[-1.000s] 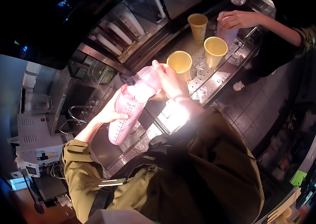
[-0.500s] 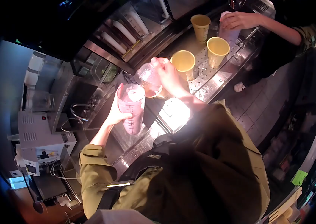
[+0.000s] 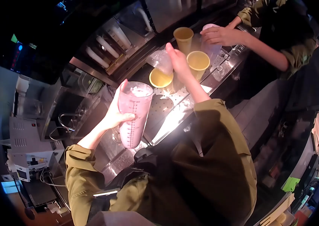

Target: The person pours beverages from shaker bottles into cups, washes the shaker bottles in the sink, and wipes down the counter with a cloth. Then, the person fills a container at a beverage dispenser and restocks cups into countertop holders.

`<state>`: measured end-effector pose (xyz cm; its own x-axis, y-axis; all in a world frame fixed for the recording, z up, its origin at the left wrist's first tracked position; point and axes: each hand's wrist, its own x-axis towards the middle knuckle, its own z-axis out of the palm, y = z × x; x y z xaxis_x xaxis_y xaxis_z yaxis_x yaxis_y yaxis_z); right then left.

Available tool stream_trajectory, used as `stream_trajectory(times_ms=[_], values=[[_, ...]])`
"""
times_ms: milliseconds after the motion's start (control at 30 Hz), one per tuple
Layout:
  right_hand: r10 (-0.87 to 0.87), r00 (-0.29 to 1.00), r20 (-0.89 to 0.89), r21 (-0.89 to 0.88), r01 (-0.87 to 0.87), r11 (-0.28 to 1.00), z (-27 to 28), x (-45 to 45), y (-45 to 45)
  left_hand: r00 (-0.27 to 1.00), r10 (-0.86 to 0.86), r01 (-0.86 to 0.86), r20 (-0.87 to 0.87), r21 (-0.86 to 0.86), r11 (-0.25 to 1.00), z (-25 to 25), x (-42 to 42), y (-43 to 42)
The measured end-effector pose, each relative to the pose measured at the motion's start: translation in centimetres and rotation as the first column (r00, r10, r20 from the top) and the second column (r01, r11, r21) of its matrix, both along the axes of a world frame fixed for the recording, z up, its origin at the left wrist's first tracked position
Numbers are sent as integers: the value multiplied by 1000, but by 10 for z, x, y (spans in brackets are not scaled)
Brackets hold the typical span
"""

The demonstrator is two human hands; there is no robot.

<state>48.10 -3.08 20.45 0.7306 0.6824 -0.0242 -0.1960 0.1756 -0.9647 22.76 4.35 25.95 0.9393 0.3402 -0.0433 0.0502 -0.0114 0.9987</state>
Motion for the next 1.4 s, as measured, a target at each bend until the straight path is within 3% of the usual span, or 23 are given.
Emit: stream_trajectory(times_ms=[200,300,433,800,1100,1300,1400], values=[[151,973,-176,118,-131,984,-24,9,10,994,-30,20,-106,-90,996,-8,40,0],[120,977,-174,47,-114,992,-26,9,11,969,-20,2,-247,-75,997,-4,48,2],[61,991,-119,-34,-65,997,-18,7,9,959,-1,8,-283,23,1000,-11,52,10],[55,989,-138,-4,-57,998,-28,8,10,937,21,2,-348,65,998,-8,57,10],[32,988,-151,16,-30,999,-32,5,13,958,18,3,-287,71,997,-5,53,6],[-8,996,-86,-53,3,999,-30,6,10,996,49,-48,-72,16,999,-2,41,-4],[-86,996,-35,15,87,996,-24,-1,14,997,77,-77,-5,50,996,-2,23,-5]])
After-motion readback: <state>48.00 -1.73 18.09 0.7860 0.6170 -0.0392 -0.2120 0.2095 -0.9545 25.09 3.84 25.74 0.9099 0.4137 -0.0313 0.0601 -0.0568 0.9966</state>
